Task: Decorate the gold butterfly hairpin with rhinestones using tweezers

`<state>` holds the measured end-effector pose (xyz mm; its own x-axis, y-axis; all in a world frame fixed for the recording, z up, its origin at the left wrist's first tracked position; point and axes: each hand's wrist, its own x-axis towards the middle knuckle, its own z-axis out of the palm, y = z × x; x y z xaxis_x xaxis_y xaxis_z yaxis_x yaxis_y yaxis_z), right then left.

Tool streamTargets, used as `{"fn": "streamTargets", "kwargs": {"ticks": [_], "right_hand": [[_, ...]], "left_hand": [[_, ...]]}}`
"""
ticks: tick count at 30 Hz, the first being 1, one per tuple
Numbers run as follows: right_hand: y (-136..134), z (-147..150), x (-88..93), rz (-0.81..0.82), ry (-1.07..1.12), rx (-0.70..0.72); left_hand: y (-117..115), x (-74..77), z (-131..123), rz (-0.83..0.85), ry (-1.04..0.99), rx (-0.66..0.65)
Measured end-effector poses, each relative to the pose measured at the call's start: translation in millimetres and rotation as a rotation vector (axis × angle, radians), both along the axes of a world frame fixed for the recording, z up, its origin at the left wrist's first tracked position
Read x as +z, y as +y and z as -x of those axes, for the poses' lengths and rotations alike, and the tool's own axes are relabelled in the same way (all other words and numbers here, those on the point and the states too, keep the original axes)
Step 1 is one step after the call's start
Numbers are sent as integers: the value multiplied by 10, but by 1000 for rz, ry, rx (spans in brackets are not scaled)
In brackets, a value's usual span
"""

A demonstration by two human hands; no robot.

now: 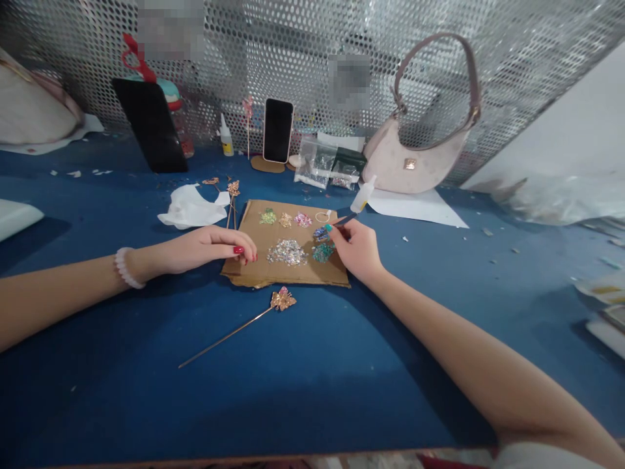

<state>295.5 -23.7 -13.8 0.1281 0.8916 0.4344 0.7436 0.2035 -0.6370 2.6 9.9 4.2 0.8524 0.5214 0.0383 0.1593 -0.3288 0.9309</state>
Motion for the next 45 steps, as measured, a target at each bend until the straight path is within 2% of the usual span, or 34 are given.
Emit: {"fn": "streamTargets", "kwargs": {"ticks": [9, 14, 22, 31, 36, 45], "right_hand": [[-2, -5, -11, 29, -22, 37], [-3, -9, -30, -28, -5, 21], [-69, 50, 28, -30, -89, 190], [-112, 101, 73, -137, -219, 371], [-109, 97, 65, -64, -201, 368], [-108, 75, 64, -88, -224, 359]], "left_hand": [[-8, 13, 0, 4, 1, -3], [-19, 11, 1, -5, -14, 1], [-72, 22, -7, -233, -31, 98], [-71, 48, -7, -262, 5, 111], [-74, 54, -5, -249, 9, 109], [-81, 73, -20, -250, 22, 110]]}}
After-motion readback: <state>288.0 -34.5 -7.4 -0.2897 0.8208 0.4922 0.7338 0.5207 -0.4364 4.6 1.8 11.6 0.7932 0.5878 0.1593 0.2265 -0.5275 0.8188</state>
